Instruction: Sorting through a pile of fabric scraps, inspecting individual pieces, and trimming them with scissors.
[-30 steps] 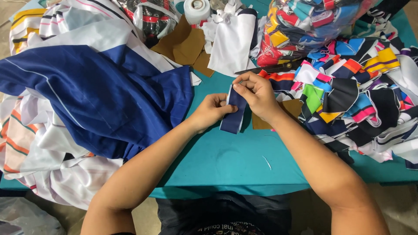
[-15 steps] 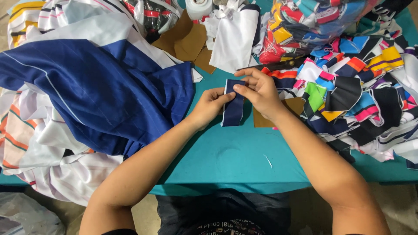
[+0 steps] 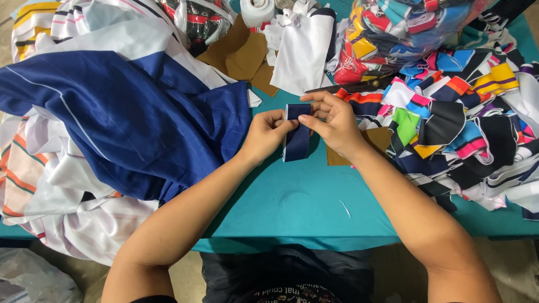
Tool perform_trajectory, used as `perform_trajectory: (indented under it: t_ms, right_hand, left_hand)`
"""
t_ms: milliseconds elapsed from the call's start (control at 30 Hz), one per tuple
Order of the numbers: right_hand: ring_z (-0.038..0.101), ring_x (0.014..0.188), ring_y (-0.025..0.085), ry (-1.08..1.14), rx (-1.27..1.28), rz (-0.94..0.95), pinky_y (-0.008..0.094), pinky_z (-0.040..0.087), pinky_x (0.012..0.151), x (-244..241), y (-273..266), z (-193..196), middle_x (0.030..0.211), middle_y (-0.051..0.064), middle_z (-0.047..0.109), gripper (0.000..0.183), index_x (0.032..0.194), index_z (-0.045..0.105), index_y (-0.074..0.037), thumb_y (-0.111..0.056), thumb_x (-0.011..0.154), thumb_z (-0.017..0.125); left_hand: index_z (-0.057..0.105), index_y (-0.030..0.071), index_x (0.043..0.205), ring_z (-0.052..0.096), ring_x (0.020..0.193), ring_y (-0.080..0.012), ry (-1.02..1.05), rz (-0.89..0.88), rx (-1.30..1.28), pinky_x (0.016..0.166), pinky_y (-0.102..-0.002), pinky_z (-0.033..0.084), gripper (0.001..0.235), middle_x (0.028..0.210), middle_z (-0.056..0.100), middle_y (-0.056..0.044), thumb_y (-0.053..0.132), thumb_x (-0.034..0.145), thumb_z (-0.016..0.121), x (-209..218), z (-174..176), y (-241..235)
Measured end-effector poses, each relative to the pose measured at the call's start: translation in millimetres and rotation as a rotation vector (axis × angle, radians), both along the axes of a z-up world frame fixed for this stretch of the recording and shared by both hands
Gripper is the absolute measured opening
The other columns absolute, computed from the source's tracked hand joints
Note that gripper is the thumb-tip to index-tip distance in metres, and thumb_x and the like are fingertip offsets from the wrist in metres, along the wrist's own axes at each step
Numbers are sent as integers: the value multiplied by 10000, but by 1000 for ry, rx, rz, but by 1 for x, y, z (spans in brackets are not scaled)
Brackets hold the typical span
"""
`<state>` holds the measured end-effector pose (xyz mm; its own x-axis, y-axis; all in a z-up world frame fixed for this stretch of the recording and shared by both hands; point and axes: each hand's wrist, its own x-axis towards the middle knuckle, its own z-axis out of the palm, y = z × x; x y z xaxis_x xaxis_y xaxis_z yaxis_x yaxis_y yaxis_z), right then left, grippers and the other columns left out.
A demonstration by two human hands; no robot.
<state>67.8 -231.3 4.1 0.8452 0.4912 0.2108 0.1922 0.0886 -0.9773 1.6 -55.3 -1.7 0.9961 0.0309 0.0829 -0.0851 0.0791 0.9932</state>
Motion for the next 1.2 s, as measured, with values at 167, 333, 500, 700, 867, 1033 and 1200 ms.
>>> perform_trajectory:
  t_ms: [167, 333, 500, 700, 867, 1033, 1200]
  right_hand:
    - [718, 769, 138, 121, 28, 28, 270, 612, 582, 0, 0, 3, 956, 151, 728, 404, 1258, 653, 44, 18, 875, 779]
    - [723, 795, 108, 258, 16, 42, 246, 628, 650, -4, 2, 9, 947, 93, 719, 366, 1226, 668, 33, -4, 878, 772]
    - [742, 799, 138, 475, 21, 69, 277, 655, 668, -5, 4, 0, 938, 89, 744, 235, 1157, 698, 38, -106, 972, 706]
    - [701, 696, 98, 319, 45, -37, 218, 598, 594, 21, -6, -60, 760, 52, 718, 159, 884, 736, 7, -109, 991, 724]
    - [593, 696, 21, 216, 157, -158, 157, 504, 615, 5, 4, -14, 662, -17, 614, 265, 751, 647, -72, -105, 1003, 719]
    - [713, 843, 124, 320, 198, -188, 284, 619, 764, 31, -13, -48, 827, 53, 707, 131, 922, 661, -67, -142, 1027, 685]
    - [756, 936, 163, 372, 166, -208, 341, 660, 791, 18, -6, -28, 965, 63, 744, 108, 1079, 684, -60, -142, 1009, 679]
  left_hand:
    - [643, 66, 705, 355, 466, -6, -58, 1, -14, 480, -157, 310, 266, 441, 427, 10, 21, 967, 628, 2, -3, 2]
    - [693, 28, 858, 338, 474, -16, -84, 2, -30, 489, -163, 302, 154, 465, 455, 0, 3, 984, 607, 4, -7, 3]
    - [684, 29, 884, 305, 468, -8, -109, -15, -47, 481, -161, 283, 160, 454, 430, 1, -3, 1008, 589, 0, 0, 1]
    - [615, 21, 1107, 552, 559, -67, -68, -127, -55, 567, -196, 454, 117, 588, 636, -71, 112, 1042, 648, 6, -25, 3]
    - [565, 12, 1190, 630, 718, -97, -54, -219, -34, 667, -238, 512, 295, 804, 733, -102, 81, 968, 746, 4, -22, 2]
    - [675, -56, 1080, 732, 796, -175, -7, -300, -133, 724, -330, 657, 160, 858, 760, -194, 17, 949, 732, 4, -23, -1]
    - [689, -132, 1095, 764, 813, -224, 53, -345, -163, 728, -346, 679, 190, 897, 765, -240, -47, 926, 712, 2, -21, -1]
